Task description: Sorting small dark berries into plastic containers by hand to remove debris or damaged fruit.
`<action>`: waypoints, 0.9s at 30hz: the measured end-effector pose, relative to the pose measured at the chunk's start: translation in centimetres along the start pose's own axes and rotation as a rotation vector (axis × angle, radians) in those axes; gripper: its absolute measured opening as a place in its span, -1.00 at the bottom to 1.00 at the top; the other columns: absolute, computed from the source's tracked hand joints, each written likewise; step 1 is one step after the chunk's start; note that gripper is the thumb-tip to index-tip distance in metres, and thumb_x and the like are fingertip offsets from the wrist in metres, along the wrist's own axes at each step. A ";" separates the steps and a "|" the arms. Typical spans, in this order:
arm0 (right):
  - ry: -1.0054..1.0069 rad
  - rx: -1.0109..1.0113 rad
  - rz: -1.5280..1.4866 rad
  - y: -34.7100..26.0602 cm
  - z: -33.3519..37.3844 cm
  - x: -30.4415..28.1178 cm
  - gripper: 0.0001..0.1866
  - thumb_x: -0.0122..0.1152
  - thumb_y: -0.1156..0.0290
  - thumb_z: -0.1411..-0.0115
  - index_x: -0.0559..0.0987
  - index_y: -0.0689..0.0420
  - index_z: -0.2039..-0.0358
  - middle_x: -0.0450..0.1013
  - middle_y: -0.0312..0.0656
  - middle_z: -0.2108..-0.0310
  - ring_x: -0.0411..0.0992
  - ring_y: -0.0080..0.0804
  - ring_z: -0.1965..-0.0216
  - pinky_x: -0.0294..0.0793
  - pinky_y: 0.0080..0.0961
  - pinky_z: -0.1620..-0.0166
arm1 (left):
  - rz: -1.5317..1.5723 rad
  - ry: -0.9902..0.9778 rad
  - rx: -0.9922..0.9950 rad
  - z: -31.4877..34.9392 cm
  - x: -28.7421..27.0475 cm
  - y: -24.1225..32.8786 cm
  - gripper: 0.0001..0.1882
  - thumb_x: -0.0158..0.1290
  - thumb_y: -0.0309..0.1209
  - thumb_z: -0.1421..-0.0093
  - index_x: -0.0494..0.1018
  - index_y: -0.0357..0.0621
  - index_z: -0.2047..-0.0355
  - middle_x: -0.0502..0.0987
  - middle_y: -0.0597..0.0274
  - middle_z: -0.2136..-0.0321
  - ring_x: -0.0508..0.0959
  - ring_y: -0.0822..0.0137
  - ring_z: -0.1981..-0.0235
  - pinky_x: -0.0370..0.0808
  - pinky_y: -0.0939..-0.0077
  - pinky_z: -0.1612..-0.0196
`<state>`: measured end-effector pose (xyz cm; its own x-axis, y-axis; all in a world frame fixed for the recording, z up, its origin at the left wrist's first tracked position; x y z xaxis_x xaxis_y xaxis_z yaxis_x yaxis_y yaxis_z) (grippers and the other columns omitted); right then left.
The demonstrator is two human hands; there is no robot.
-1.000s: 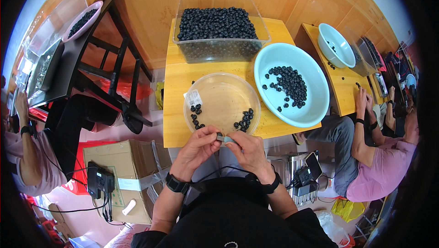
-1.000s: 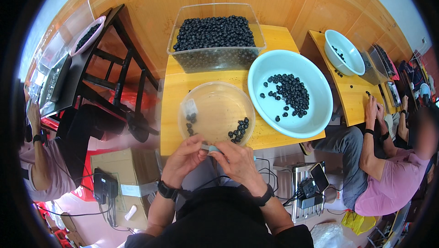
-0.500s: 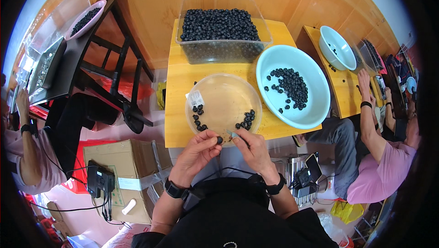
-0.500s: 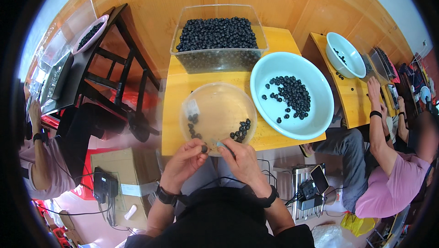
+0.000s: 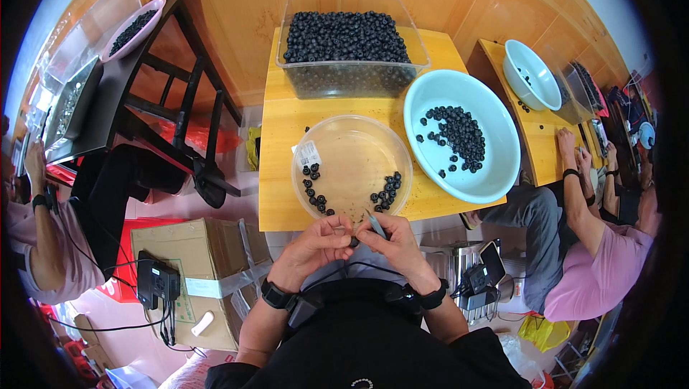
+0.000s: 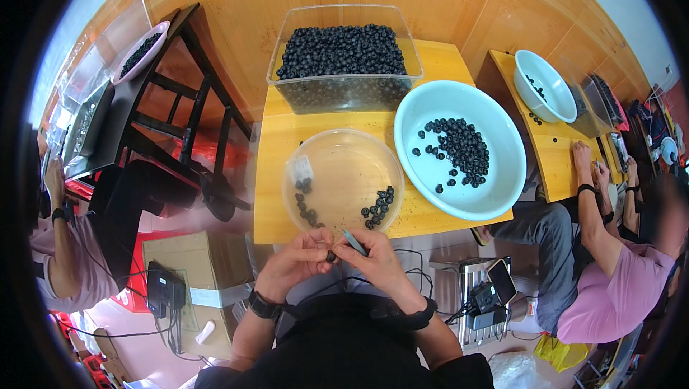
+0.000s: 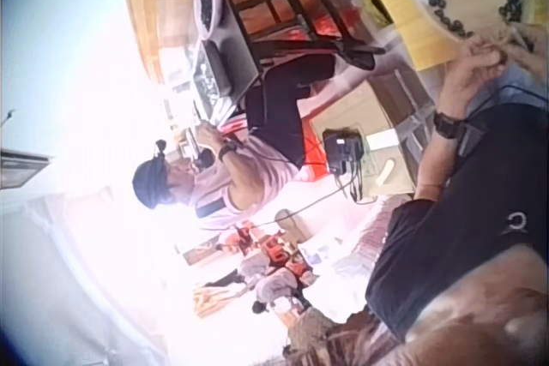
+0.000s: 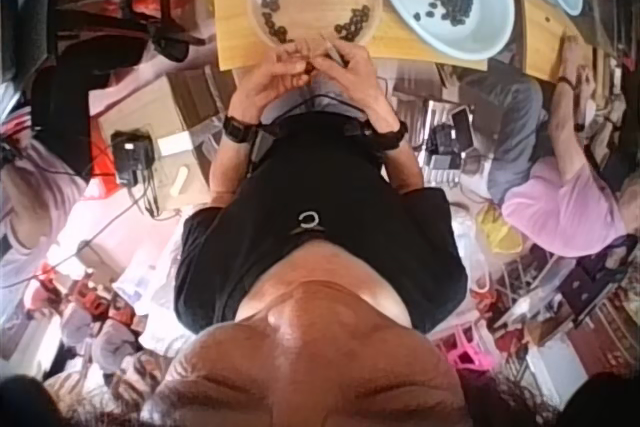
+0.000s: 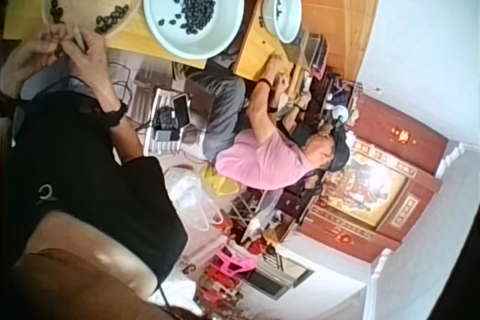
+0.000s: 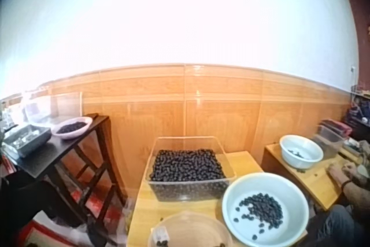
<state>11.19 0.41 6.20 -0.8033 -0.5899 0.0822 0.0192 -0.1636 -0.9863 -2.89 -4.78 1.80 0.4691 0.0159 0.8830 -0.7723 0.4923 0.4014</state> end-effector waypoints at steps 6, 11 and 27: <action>-0.007 -0.020 0.136 -0.2 0.1 -0.3 -0.82 0.32 0.42 -0.04 0.55 0.20 0.36 0.29 -0.43 0.64 0.22 -0.73 0.57 0.22 -0.69 0.50 | -0.021 0.089 0.056 -0.7 -0.3 0.0 -0.79 0.18 -0.50 -0.11 0.39 -0.13 0.27 0.54 0.30 0.39 0.58 0.44 0.43 0.55 0.65 0.37; 0.261 -0.039 0.344 -1.3 -0.5 -3.9 -0.78 0.32 0.48 -0.01 0.54 0.17 0.29 0.28 -0.46 0.64 0.19 -0.72 0.59 0.20 -0.70 0.53 | -0.598 0.402 0.251 -1.2 -0.9 3.5 -0.82 0.16 -0.50 -0.10 0.46 -0.19 0.27 0.57 0.28 0.43 0.57 0.42 0.45 0.52 0.63 0.38; 0.564 -0.209 0.555 -0.8 0.1 -7.2 -0.70 0.28 0.49 -0.05 0.54 0.25 0.17 0.30 -0.26 0.68 0.21 -0.60 0.67 0.20 -0.59 0.58 | -2.104 0.658 0.520 -5.2 -2.2 8.3 -0.91 -0.02 -0.67 0.04 0.44 -0.32 0.47 0.47 -0.10 0.44 0.52 -0.11 0.37 0.47 0.13 0.30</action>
<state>17.00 4.74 6.40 -0.8892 -0.0460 -0.4552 0.4357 0.2187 -0.8731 -8.12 3.82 1.97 0.4531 0.1923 -0.8705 0.8872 -0.0027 0.4613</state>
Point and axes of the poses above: each hand's wrist, its own z-axis away from the middle knuckle, its own x-axis out of the palm, y = z × x, the point moved 4 cm from there along -z, towards the middle knuckle
